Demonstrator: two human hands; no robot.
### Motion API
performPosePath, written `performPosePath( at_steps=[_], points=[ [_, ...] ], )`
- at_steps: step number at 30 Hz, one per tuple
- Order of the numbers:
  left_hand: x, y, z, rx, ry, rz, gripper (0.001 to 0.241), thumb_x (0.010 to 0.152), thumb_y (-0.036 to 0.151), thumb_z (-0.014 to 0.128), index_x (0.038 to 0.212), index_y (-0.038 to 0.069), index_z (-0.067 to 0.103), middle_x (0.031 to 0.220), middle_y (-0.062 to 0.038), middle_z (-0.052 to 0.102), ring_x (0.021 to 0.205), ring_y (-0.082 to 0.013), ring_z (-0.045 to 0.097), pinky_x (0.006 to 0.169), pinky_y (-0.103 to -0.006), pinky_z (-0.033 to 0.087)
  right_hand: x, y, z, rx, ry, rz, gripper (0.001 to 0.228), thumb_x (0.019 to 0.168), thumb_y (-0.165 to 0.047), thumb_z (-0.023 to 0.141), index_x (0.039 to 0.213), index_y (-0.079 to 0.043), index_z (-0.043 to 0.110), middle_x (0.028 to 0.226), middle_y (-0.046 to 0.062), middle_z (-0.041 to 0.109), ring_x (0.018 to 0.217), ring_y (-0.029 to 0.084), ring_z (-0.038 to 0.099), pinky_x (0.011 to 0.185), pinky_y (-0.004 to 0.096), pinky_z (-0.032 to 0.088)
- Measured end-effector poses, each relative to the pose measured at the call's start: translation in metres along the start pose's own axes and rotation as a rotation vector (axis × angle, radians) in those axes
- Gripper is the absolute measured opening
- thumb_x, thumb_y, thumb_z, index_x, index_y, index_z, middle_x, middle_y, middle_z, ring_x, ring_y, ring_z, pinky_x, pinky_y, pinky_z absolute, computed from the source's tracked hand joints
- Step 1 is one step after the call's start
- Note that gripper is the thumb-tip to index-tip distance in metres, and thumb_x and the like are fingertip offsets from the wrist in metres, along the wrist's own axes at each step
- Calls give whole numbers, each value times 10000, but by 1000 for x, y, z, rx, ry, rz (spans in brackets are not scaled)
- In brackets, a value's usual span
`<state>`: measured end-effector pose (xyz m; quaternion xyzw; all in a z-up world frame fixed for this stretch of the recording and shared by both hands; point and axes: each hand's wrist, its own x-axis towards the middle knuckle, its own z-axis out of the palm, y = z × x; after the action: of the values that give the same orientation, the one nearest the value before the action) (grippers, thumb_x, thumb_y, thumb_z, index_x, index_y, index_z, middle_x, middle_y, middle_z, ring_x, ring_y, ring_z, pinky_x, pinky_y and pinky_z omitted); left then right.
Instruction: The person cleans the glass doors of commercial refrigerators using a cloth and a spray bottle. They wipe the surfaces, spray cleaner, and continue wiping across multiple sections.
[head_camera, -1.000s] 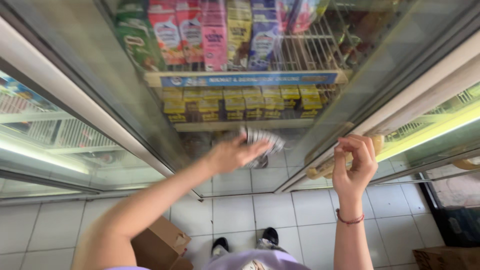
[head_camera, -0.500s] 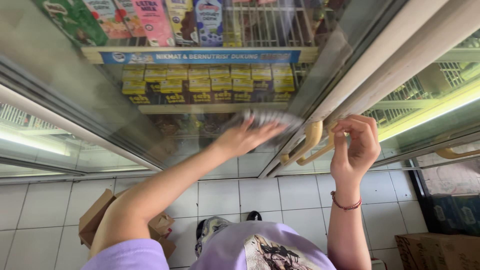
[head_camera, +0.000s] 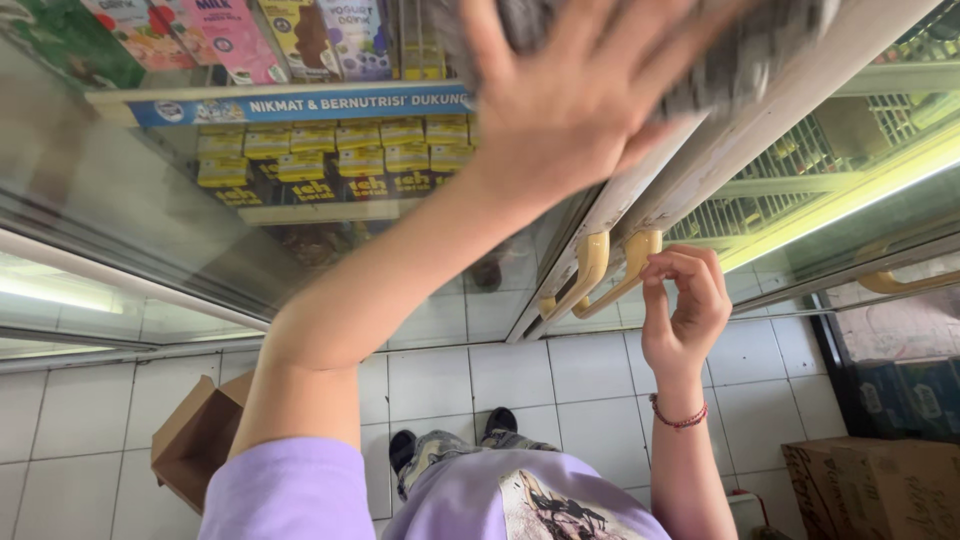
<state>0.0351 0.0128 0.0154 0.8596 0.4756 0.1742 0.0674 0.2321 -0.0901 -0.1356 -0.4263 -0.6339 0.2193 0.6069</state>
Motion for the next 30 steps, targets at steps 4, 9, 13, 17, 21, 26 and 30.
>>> performPosePath(
  at_steps=[4, 9, 13, 17, 21, 26, 30],
  points=[
    [-17, -26, 76, 775, 818, 409, 548, 1151, 427, 373, 1650, 265, 216, 1736, -19, 13, 1641, -320, 2, 1242, -763, -134, -3, 2, 2, 3, 5, 17, 161, 958, 155, 567, 1080, 60, 611, 1116, 90, 581, 944, 142, 624, 849, 258, 515],
    [-93, -70, 158, 943, 477, 578, 492, 1099, 443, 467, 1579, 356, 529, 1744, 54, 227, 1616, -214, 141, 1224, -701, -153, -7, 0, 4, -19, -10, 13, 141, 952, 149, 571, 1051, 57, 609, 1112, 92, 580, 952, 145, 595, 857, 262, 510],
    [-86, -76, 130, 916, 492, 619, 449, 1094, 508, 460, 1469, 322, 621, 1760, 30, 218, 1628, -236, 95, 1198, -696, -185, -5, -2, 11, 51, -16, 57, 120, 957, 125, 570, 1036, 45, 613, 1094, 76, 584, 921, 125, 610, 841, 241, 532],
    [-65, -73, 38, 977, 621, 325, 806, 924, 571, 653, 1650, 288, 447, 1732, -30, 137, 1593, -293, 76, 1224, -768, -99, -3, -2, 21, 3, -44, 24, 111, 948, 112, 596, 1025, 41, 633, 1075, 77, 596, 901, 124, 593, 844, 232, 495],
    [-71, -87, 0, 604, 711, 196, 829, 902, 478, 706, 1619, 318, 322, 1715, -27, 112, 1614, -319, 106, 1103, -852, -37, -8, -1, 39, 3, -64, 21, 114, 948, 97, 602, 1037, 36, 640, 1082, 75, 605, 918, 123, 588, 856, 235, 491],
    [-113, -131, 111, 868, 676, 356, 702, 1073, 495, 610, 1678, 342, 291, 1760, 56, 133, 1662, -276, 120, 1210, -753, -64, -27, 0, 60, -17, -103, 92, 138, 935, 89, 597, 1048, 35, 656, 1037, 66, 606, 881, 110, 607, 814, 228, 499],
    [-210, -188, 211, 1092, 531, 455, 598, 1097, 312, 445, 1675, 304, 296, 1707, 29, 322, 1575, -222, 264, 1263, -629, -33, -40, -3, 98, 3, -123, 121, 139, 917, 87, 597, 1029, 31, 658, 1008, 60, 613, 844, 111, 591, 785, 226, 493]
  ],
)
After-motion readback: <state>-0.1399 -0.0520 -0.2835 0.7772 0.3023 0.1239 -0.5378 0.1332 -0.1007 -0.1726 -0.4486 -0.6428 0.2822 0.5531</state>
